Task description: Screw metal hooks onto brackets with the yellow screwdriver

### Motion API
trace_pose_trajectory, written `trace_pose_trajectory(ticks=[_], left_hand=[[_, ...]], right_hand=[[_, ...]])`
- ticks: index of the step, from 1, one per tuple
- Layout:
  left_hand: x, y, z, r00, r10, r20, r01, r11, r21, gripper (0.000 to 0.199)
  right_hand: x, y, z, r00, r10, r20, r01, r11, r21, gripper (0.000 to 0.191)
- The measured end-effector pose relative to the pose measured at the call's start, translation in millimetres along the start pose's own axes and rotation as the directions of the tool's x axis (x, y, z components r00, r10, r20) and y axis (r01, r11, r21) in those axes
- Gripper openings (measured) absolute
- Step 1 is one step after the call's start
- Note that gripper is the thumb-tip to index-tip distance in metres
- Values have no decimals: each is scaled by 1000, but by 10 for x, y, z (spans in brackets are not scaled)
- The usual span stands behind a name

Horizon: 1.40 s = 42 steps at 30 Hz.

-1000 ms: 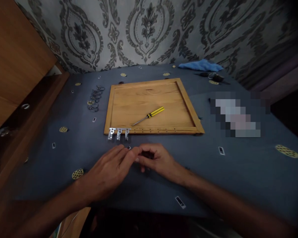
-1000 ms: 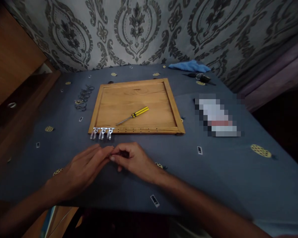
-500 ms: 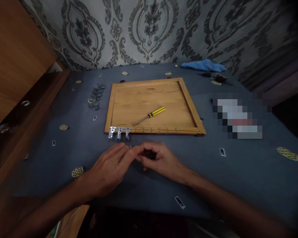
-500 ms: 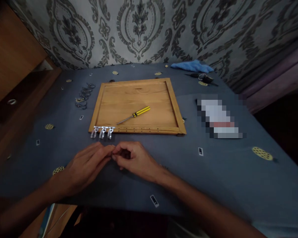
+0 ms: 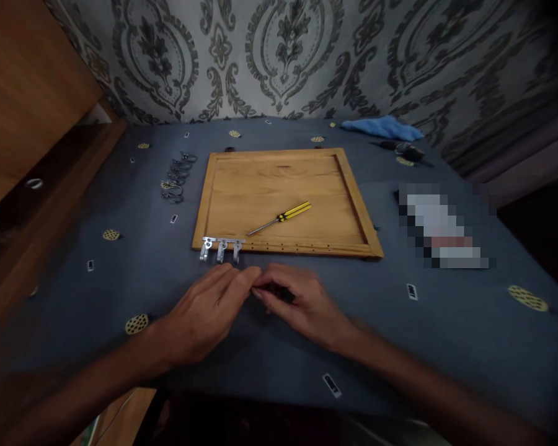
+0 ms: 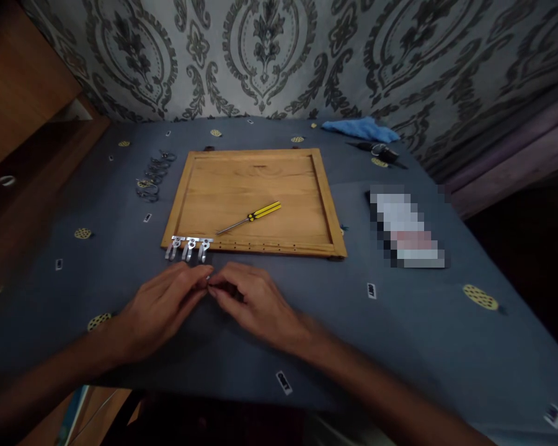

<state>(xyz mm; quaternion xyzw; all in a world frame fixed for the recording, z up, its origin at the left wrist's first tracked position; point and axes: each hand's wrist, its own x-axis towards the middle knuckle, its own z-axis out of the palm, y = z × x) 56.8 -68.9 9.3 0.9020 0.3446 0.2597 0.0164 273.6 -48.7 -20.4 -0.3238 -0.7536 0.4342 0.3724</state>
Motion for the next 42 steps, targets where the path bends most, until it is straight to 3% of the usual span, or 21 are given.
trace_pose_trajectory(ticks=[7,13,20,28,33,42], left_hand=[[-24,-26,42,999,-29,-19,29,1000,-1,25],[20,-45,20,997,36,-71,-30,996,79,21],[-21,-37,17,975,154,-159,-142,986,89,19],[-70,118,68,985,171,-2,-170,980,-105,22],[-99,110,95,972,210,105,-192,968,-161,12],[-121,101,115,970,202,135,-180,971,-159,13]], right_hand=[[50,-1,-51,997,-34,74,45,987,-151,20],[143,-9,-112,991,-68,116,88,980,-178,18],[463,22,-294,996,79,49,-73,991,-112,14],[690,116,-257,978,170,120,-150,976,-155,14],[733,154,-241,969,194,153,-160,964,-210,14],[771,123,-248,954,230,191,-169,943,-288,14]])
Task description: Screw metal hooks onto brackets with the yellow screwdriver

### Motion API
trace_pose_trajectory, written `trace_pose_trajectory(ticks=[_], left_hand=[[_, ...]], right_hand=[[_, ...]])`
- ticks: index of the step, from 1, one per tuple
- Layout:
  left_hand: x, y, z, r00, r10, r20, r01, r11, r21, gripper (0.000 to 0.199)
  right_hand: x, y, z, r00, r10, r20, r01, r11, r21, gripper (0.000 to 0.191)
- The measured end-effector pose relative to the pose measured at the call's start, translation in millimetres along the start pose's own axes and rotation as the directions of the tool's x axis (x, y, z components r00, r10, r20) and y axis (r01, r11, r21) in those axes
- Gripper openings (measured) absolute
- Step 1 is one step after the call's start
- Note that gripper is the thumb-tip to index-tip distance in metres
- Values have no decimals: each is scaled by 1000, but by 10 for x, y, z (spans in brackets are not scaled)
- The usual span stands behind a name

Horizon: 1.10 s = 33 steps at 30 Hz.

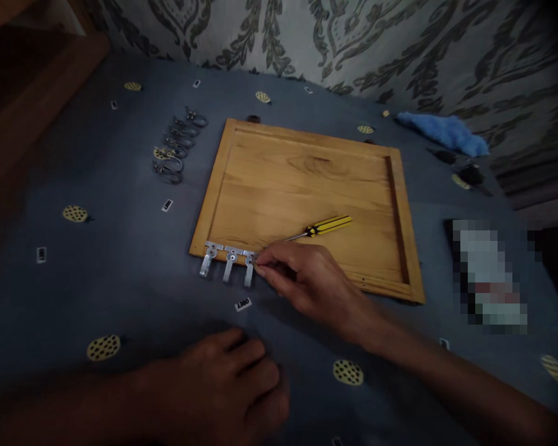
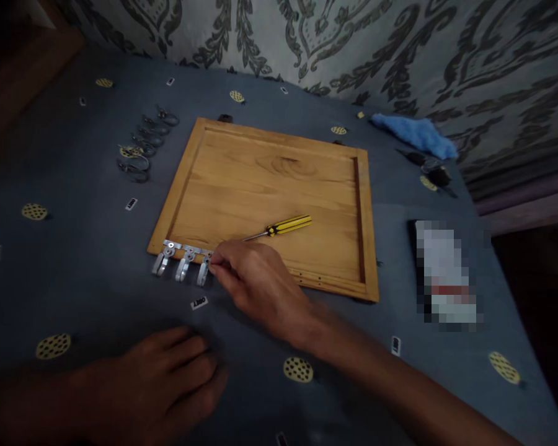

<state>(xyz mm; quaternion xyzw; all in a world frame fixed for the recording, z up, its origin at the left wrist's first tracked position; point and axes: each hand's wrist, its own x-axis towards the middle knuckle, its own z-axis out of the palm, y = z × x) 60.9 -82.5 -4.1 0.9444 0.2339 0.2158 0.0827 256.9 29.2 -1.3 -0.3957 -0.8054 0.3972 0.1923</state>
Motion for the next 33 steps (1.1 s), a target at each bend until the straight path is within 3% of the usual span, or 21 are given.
trace_pose_trajectory(ticks=[8,14,23,26,29,33], left_hand=[[-33,3,-1,996,13,83,-13,1000,3,9],[1,-28,-50,999,-36,8,36,999,5,17],[42,-69,-136,988,-99,-116,101,995,12,33],[23,-150,-180,957,-171,-234,193,978,73,27],[0,-263,-203,890,-313,-331,369,921,123,11],[-24,-374,-191,837,-418,-354,489,861,140,9]], right_hand=[[33,-39,-6,997,69,31,-69,998,-1,13],[81,-31,7,983,162,81,-168,983,71,14],[83,-54,4,982,172,78,-176,983,58,21],[73,-50,2,986,151,64,-157,983,95,21],[33,-26,10,994,106,17,-107,983,147,20],[-103,19,69,988,-60,-144,68,996,52,14]])
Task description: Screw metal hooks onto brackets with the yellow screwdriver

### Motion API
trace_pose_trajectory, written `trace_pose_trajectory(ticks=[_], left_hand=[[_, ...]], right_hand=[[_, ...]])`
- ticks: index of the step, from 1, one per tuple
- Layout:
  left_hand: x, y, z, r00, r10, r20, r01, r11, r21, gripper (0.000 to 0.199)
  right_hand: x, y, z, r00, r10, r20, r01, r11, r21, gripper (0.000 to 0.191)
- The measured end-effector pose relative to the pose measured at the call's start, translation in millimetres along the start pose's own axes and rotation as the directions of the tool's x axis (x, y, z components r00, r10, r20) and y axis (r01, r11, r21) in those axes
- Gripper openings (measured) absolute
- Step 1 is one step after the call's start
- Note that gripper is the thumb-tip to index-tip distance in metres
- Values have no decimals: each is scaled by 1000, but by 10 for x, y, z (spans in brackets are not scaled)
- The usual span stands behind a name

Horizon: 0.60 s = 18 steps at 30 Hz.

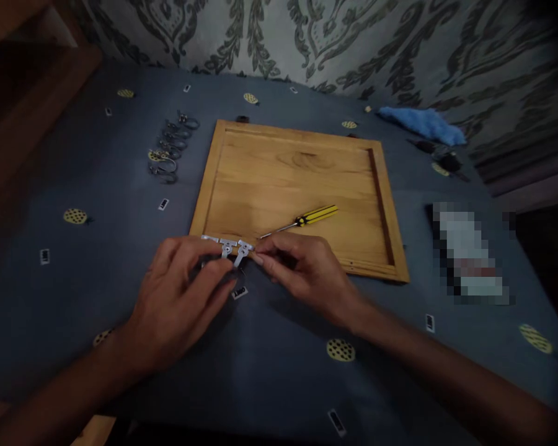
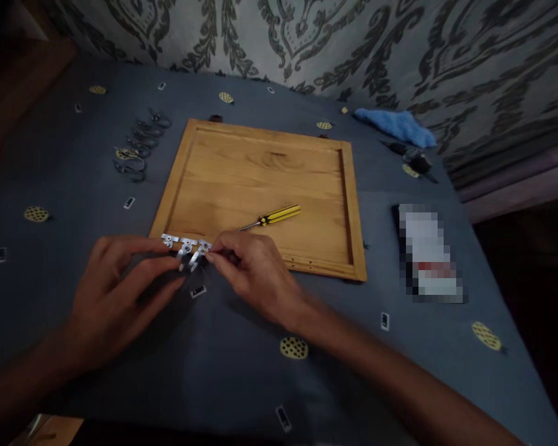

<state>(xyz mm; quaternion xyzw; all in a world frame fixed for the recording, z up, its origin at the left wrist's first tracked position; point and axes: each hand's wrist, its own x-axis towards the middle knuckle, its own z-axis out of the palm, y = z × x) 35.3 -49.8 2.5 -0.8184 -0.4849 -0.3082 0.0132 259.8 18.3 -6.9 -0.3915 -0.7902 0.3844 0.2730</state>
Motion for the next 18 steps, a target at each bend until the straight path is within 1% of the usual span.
trace_pose_trajectory(ticks=[2,4,6,9,12,18], left_hand=[[-6,-17,24,1000,14,1,-14,999,32,9],[-19,-16,47,999,45,-9,-44,997,71,8],[-33,-8,67,998,66,-24,-63,993,102,10],[-45,0,87,997,73,-32,-68,989,132,14],[-44,2,89,996,82,-29,-77,987,141,15],[-34,24,81,992,123,5,-123,985,118,13]], right_hand=[[-93,16,44,986,-162,-50,155,980,-122,14],[-176,26,103,953,-298,-48,280,931,-235,17],[-233,32,170,934,-357,-17,333,885,-324,23],[-264,33,264,937,-348,32,328,845,-423,24],[-260,26,325,951,-300,73,297,824,-482,19],[-293,10,313,959,-266,100,278,803,-528,6]])
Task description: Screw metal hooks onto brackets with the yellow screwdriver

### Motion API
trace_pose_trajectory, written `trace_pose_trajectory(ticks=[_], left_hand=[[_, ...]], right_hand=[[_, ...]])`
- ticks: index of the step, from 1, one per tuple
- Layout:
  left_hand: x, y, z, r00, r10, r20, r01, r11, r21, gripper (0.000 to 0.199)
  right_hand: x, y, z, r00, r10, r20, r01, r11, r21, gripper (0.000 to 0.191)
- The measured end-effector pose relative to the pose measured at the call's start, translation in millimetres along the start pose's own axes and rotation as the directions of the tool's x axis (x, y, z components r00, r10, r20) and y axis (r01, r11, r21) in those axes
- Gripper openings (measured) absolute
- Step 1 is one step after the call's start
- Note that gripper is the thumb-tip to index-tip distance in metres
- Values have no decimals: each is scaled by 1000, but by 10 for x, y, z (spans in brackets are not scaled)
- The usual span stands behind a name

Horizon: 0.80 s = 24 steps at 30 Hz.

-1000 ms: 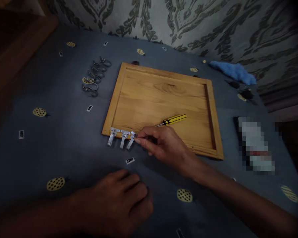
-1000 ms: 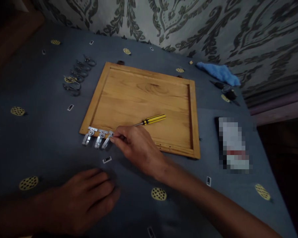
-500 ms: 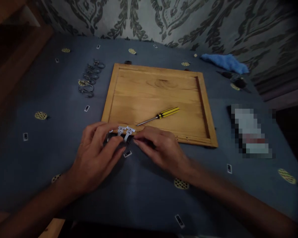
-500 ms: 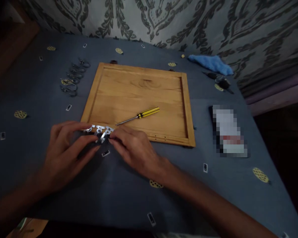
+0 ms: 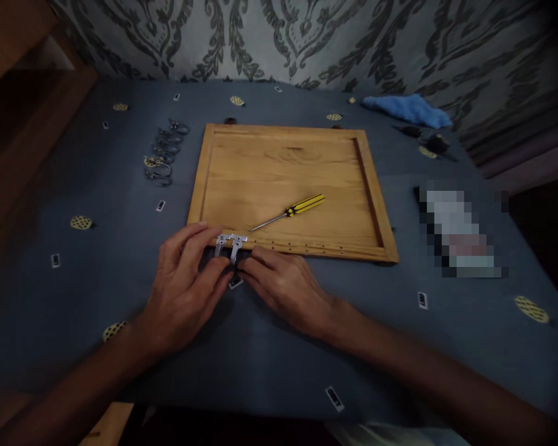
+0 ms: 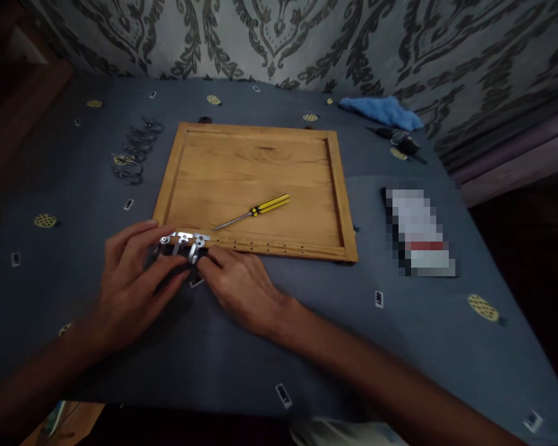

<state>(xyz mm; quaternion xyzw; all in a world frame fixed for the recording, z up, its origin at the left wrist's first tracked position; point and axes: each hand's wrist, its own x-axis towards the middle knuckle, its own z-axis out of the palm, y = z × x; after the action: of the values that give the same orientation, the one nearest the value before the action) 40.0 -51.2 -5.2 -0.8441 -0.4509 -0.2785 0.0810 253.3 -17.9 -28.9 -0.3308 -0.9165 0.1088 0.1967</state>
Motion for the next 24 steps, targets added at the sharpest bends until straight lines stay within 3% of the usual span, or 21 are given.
trace_pose_trajectory(ticks=[8,13,15,24], left_hand=[[51,-30,-4,997,-35,71,37,999,-33,11],[151,-125,9,979,-72,190,82,996,-43,48],[188,-155,33,972,-59,225,72,996,-50,54],[227,-208,107,953,-50,298,95,986,-138,36]], right_hand=[[-63,46,-28,1000,29,6,-29,999,38,13],[-74,50,-3,998,25,-51,-22,998,62,11],[-79,54,11,997,20,-71,-15,997,72,14],[-121,81,44,993,-3,-118,17,993,116,21]])
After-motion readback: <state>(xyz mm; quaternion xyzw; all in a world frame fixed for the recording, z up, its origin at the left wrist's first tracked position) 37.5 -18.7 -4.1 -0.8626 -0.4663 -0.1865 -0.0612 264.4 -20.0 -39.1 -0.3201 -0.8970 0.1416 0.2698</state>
